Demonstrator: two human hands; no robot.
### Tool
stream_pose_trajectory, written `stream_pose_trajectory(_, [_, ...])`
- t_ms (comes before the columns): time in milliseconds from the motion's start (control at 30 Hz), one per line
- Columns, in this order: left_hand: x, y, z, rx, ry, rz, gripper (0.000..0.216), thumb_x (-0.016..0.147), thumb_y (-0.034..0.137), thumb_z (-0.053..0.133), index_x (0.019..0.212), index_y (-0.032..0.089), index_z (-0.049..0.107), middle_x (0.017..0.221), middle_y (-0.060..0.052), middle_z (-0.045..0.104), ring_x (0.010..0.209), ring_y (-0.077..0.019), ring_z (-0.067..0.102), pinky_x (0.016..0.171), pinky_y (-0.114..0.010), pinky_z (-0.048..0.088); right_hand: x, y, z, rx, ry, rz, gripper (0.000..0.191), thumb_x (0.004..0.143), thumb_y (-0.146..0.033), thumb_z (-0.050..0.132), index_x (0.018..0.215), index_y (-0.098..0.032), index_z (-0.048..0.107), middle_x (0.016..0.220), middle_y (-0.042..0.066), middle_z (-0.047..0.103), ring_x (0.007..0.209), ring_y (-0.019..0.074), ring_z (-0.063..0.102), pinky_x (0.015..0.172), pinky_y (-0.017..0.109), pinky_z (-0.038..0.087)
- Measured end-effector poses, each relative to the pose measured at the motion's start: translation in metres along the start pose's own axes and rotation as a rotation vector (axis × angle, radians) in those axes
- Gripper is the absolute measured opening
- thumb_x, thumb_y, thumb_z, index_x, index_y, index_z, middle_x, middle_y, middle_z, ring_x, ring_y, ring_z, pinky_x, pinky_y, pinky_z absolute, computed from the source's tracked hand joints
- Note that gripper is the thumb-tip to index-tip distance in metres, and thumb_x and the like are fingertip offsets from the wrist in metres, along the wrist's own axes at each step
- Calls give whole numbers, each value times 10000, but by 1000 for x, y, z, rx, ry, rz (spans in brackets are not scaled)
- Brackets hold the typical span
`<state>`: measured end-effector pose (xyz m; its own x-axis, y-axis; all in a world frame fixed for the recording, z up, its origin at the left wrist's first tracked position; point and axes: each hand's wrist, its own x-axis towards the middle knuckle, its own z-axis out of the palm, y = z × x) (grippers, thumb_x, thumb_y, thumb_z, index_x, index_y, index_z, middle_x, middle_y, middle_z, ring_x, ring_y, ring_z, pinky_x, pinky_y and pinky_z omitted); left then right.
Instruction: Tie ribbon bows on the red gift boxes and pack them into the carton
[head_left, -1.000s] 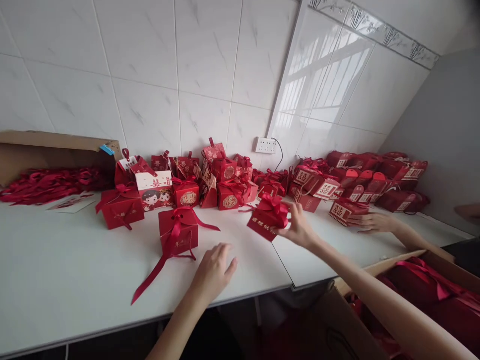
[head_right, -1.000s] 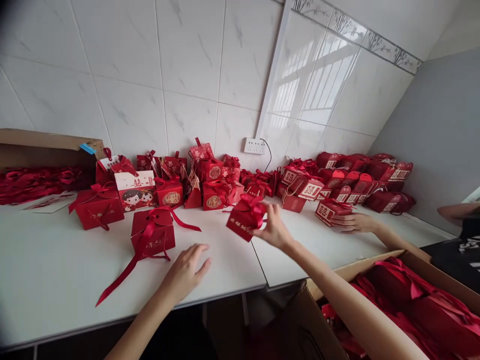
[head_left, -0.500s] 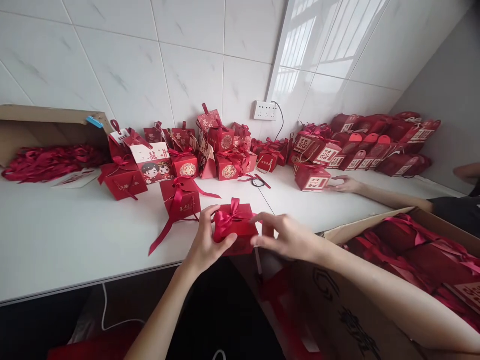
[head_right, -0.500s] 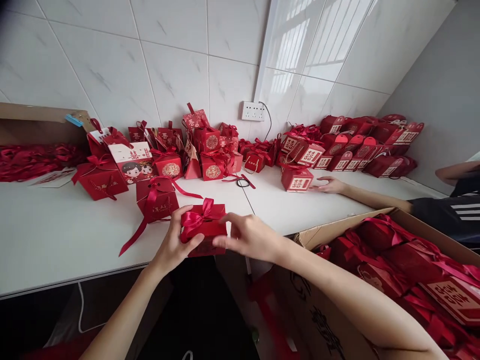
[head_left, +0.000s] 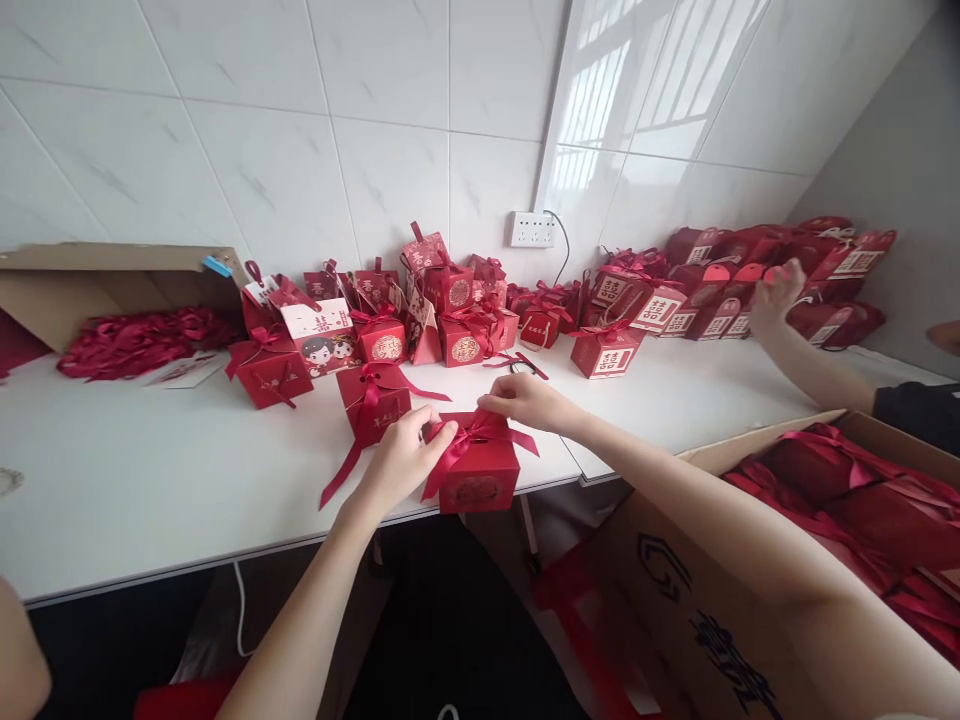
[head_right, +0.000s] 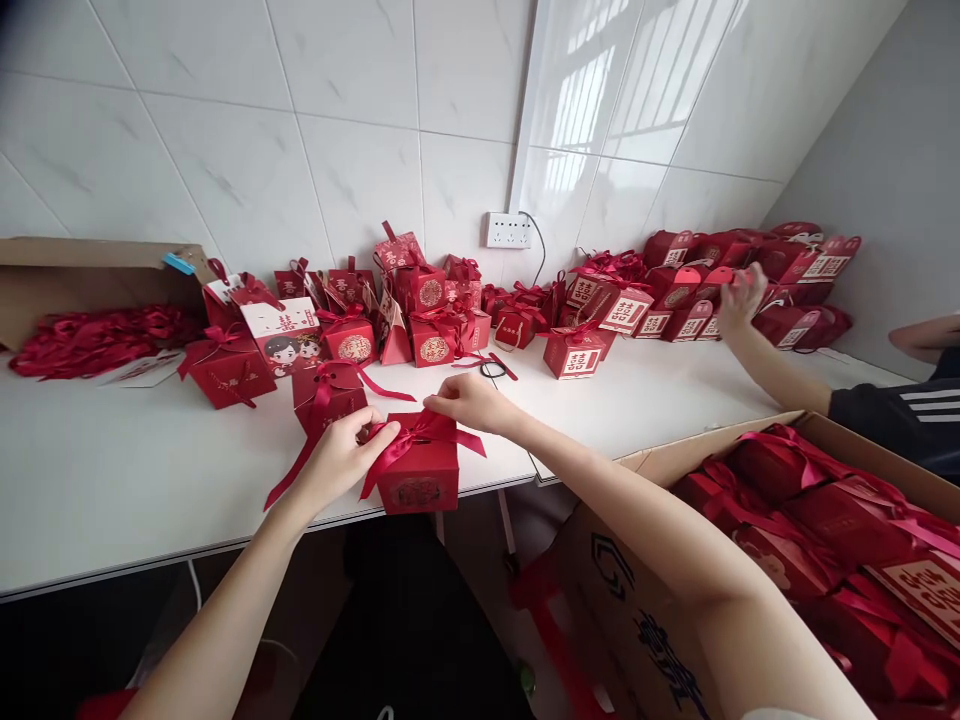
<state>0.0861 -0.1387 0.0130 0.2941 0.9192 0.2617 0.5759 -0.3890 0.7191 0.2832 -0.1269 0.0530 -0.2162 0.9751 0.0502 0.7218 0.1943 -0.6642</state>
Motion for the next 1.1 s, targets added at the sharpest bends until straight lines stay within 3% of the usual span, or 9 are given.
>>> stream_pose_trajectory(233, [3,-6,12,-117,69,58,286,832,479,488,830,198,541,737,15,569,609,-119,517,559,-227,395,-45,21,2,176,-9,117,271,801,-417,523,673,-179,507,602,-23,540,558,105,488,558,235,363])
stream_pose_trajectory(400, [7,-9,20,-215,128,149,261,827,441,510,765,190,544,720,-6,577,679,-138,555,608,-233,443,-59,25,7,541,-95,146,360,755,-522,567,696,-173,500,677,-18,522,629,108,495,602,248,392])
stream_pose_trajectory(567, [13,-11,22,-332,91,165,260,826,442,511,774,189,541,1025,-67,616,971,-192,587,736,-264,488,-58,27,5,583,-146,101,373,740,-519,602,672,-168,495,605,-40,479,575,88,413,560,242,312])
stream_pose_trajectory(667, [15,-9,23,-353,49,91,267,829,447,510,782,188,560,920,-50,649,896,-187,611,783,-299,486,-56,31,8,671,-151,141,355,726,-482,636,642,-166,499,579,-48,465,556,78,384,555,239,289])
stream_pose_trajectory(867, [15,-6,29,-271,192,52,264,794,446,546,752,187,573,857,-48,630,872,-197,593,769,-309,482,-53,45,17,1066,-188,260,312,635,-380,754,636,-158,535,718,-10,571,698,100,514,713,253,397])
stream_pose_trajectory(1000, [8,-5,27,-309,300,-39,264,746,439,585,800,191,511,849,-35,573,823,-176,579,689,-285,488,-53,49,15,1030,-174,255,327,650,-403,758,664,-155,545,733,-14,559,706,96,524,728,260,438])
stream_pose_trajectory(1100, [0,-5,19,-367,224,-71,256,779,447,536,815,199,482,762,4,537,669,-129,556,602,-251,474,-56,46,6,1003,-249,235,343,700,-464,709,785,-167,559,783,-13,558,711,107,555,732,298,486])
